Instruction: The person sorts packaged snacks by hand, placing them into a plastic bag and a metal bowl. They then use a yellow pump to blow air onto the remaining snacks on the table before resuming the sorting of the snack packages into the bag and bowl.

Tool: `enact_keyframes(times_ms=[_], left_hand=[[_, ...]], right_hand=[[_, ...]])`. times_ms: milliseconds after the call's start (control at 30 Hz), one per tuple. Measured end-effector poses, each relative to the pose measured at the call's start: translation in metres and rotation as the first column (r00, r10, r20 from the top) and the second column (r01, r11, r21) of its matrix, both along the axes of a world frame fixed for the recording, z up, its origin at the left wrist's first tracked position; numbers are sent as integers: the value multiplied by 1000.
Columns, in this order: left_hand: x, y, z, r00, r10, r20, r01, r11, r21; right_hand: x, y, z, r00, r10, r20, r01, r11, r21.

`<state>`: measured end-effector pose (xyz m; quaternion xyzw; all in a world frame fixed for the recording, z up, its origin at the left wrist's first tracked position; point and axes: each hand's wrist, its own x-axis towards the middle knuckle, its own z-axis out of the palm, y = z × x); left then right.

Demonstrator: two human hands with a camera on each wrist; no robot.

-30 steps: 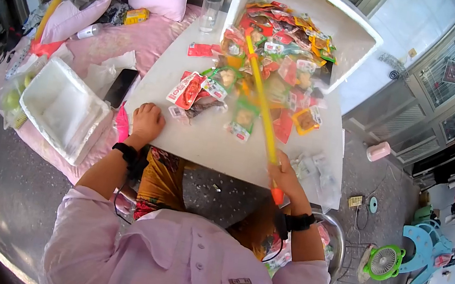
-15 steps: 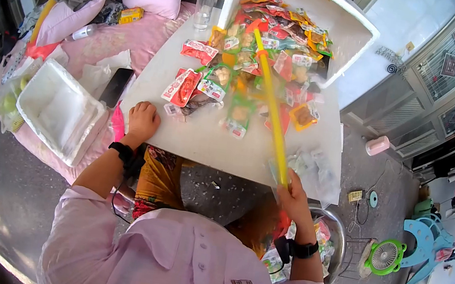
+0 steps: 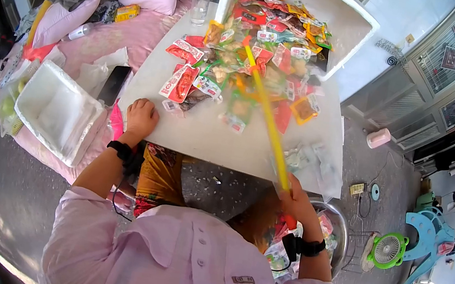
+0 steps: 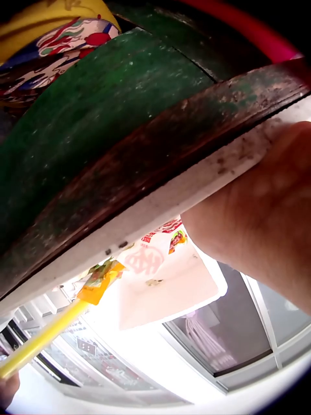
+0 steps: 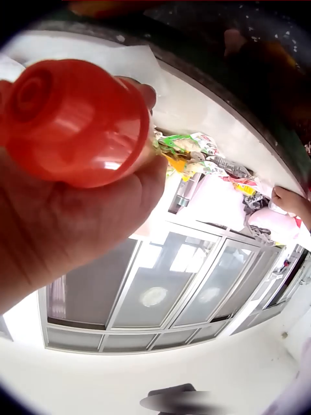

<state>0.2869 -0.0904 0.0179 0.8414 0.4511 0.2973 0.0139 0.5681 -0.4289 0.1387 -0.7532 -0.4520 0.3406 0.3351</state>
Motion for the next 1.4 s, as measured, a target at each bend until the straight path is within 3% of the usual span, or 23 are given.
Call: enact_keyframes(times_ms=[100,267,367,467,567,667,767,867,1033,1200,1267,1400], left_hand=[[0,1,-2,1000,-5,-7,5,1000,-7],[0,1,-3,1000,-7,-7,7,1000,18],[1,0,0,1000,-2,-26,2,1000,-10],[2,-1,0,1000,-1,-14,1,1000,-14],[1,0,3,1000,-3,-9,3,1000,-15],[1,0,0,1000,-3,-4,3,1000,3],[1,0,0,1000,10,-13,-10,1000,18],[1,0,-1,1000,3,-23,-3,1000,23],[1,2,-5,999,-3,-35,4,999,39],[2,1,-1,999,-15,-44,16,999,41],[2,2,-3,999,-13,-49,14,1000,21],[1,2,-2,999,-19,-40,20,1000,9]], right_hand=[[-5,-36,-3,1000,-1,-6,1,1000,13],[-4,-43,4,934,-219,-281,210,976,-65],[13,-22,-12,953,-282,-108,289,956,56],[41,8,-22,959,-273,74,263,957,119],[45,11,-33,906,-181,383,94,967,236],[41,-16,-50,863,-141,485,35,974,222],[17,-41,-13,978,-194,69,197,980,-34],[-4,-66,4,961,-267,-67,258,959,-113],[-13,-103,9,914,-308,-264,307,951,-46],[25,-104,12,916,-311,-255,331,943,41],[44,-78,4,915,-304,-265,355,920,168],[90,7,21,893,-436,-116,451,868,209]])
